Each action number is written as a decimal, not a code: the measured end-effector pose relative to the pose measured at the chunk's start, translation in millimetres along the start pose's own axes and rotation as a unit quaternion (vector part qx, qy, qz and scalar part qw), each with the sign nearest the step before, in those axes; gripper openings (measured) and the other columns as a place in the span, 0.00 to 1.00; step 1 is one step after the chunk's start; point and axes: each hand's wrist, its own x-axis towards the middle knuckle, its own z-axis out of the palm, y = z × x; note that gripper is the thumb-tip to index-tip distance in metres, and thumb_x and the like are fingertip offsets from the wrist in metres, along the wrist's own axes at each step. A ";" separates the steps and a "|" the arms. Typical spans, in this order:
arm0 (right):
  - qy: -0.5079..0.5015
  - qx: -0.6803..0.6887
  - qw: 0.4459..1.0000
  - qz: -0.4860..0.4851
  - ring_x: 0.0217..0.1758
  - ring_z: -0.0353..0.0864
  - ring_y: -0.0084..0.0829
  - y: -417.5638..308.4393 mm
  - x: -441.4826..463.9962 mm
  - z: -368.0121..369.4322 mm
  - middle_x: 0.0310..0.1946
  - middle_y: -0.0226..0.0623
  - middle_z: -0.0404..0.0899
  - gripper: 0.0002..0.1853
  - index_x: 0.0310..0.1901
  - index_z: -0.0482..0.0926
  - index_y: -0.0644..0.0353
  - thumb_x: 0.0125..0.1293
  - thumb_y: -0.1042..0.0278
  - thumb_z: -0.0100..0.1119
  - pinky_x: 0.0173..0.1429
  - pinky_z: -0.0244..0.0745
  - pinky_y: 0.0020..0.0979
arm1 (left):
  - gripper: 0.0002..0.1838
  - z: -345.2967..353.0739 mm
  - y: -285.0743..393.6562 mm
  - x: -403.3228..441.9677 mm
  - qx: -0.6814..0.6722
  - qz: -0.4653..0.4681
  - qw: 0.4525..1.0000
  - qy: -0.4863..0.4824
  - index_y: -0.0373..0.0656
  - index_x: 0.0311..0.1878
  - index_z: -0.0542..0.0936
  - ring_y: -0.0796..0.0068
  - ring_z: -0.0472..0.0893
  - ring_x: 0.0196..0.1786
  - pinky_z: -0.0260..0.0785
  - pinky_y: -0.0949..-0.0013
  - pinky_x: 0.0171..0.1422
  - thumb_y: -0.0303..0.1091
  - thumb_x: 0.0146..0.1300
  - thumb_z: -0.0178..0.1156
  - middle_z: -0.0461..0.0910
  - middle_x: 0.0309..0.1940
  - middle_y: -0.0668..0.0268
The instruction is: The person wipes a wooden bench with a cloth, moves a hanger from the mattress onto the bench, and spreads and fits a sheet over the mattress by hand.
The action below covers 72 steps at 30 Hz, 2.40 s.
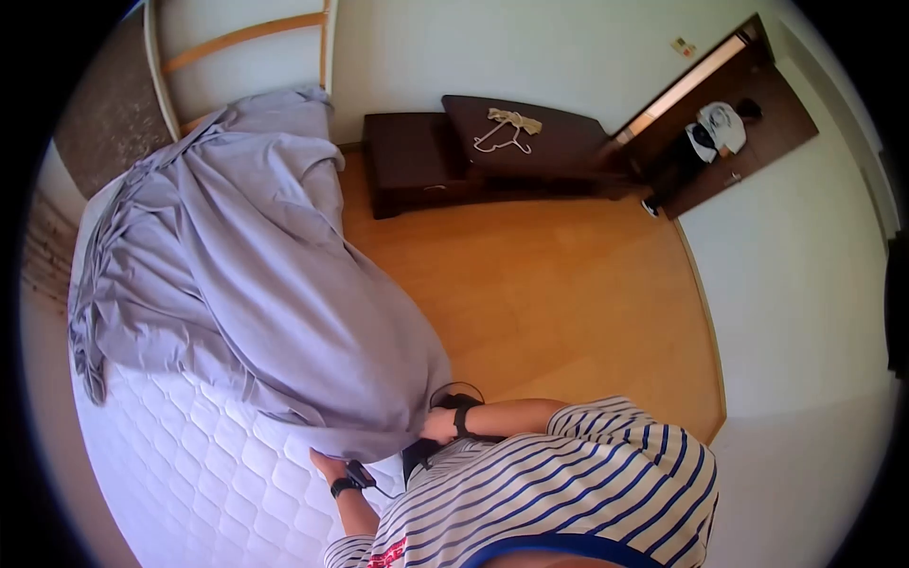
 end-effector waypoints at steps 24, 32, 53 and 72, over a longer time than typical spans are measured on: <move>-0.274 0.887 0.371 -0.030 0.54 0.67 0.41 -58.9 27.0 -71.9 0.51 0.55 0.63 0.35 0.55 0.55 0.71 0.60 0.42 0.39 0.54 0.66 0.40 | 0.24 140.7 91.4 -181.1 0.490 0.549 0.671 -0.087 0.30 0.46 0.69 0.64 0.76 0.40 0.66 0.67 0.47 0.28 0.44 0.63 0.75 0.37 0.51; -0.028 0.972 0.226 -0.058 0.53 0.66 0.40 -101.8 13.1 -94.1 0.50 0.43 0.66 0.26 0.54 0.60 0.63 0.59 0.54 0.48 0.59 0.60 0.40 | 0.19 160.9 67.7 -286.8 0.099 0.261 0.958 -0.057 0.34 0.50 0.69 0.63 0.75 0.42 0.64 0.68 0.49 0.22 0.52 0.55 0.74 0.40 0.52; -0.012 0.963 0.261 0.061 0.46 0.70 0.33 -228.9 -29.0 29.7 0.43 0.37 0.71 0.16 0.45 0.66 0.63 0.54 0.73 0.54 0.52 0.67 0.31 | 0.19 -89.8 51.8 -413.2 0.239 0.396 0.872 0.161 0.32 0.51 0.67 0.61 0.71 0.49 0.61 0.68 0.54 0.21 0.53 0.52 0.71 0.43 0.51; 0.084 0.946 0.312 0.027 0.42 0.71 0.28 -298.5 -70.0 128.4 0.37 0.31 0.73 0.14 0.41 0.70 0.54 0.53 0.63 0.59 0.46 0.68 0.29 | 0.16 -166.8 89.7 -440.6 0.319 0.523 0.784 0.099 0.33 0.50 0.66 0.73 0.71 0.48 0.63 0.70 0.52 0.31 0.62 0.44 0.68 0.50 0.57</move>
